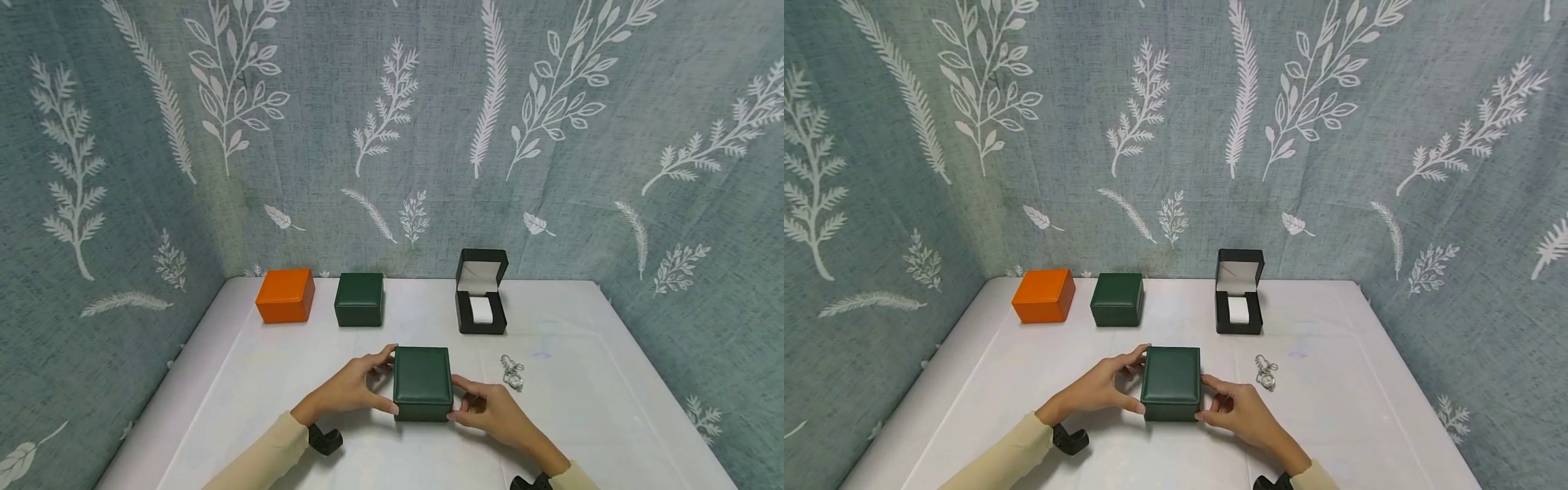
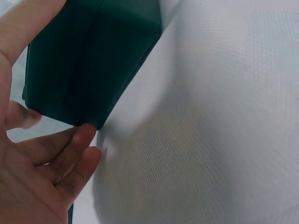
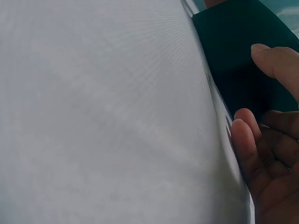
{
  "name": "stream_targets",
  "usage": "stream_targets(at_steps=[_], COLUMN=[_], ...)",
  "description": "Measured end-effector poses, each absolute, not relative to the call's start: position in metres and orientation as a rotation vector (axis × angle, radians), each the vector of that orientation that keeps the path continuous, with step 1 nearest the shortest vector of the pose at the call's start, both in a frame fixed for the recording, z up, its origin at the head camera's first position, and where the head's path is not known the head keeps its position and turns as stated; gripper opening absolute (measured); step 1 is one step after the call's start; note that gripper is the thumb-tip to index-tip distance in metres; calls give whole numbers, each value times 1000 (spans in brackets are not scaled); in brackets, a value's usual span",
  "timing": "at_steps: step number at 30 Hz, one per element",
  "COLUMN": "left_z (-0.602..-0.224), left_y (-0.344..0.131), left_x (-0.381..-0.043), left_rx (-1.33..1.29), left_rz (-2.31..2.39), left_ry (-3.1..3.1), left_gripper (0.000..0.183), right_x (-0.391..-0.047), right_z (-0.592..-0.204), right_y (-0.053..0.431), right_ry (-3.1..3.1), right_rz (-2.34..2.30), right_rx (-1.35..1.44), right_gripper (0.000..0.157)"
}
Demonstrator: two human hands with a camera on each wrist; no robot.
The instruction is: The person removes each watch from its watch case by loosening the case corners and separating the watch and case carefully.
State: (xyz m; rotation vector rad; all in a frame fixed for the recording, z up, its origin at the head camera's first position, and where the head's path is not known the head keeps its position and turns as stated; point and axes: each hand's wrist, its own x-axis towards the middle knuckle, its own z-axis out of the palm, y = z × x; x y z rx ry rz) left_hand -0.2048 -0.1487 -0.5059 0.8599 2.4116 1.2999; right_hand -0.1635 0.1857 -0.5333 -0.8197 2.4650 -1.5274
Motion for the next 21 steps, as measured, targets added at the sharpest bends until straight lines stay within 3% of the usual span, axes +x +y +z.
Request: stream_targets(at_steps=[15,21], left_z=[-513,-517], left_y=[-150,-148], left_x=[-201,-199], left_rx=[856,853], left_rz=[1244,1191], left_ry=[2436,2496], left_gripper=[115,120], right_x=[-169,-176], right_z=[-529,-521], right_y=[192,193], right_ry=[2409,2419], right_rz=[-1495,-1506], right_rx=[-793,-832], right_gripper=[70,89])
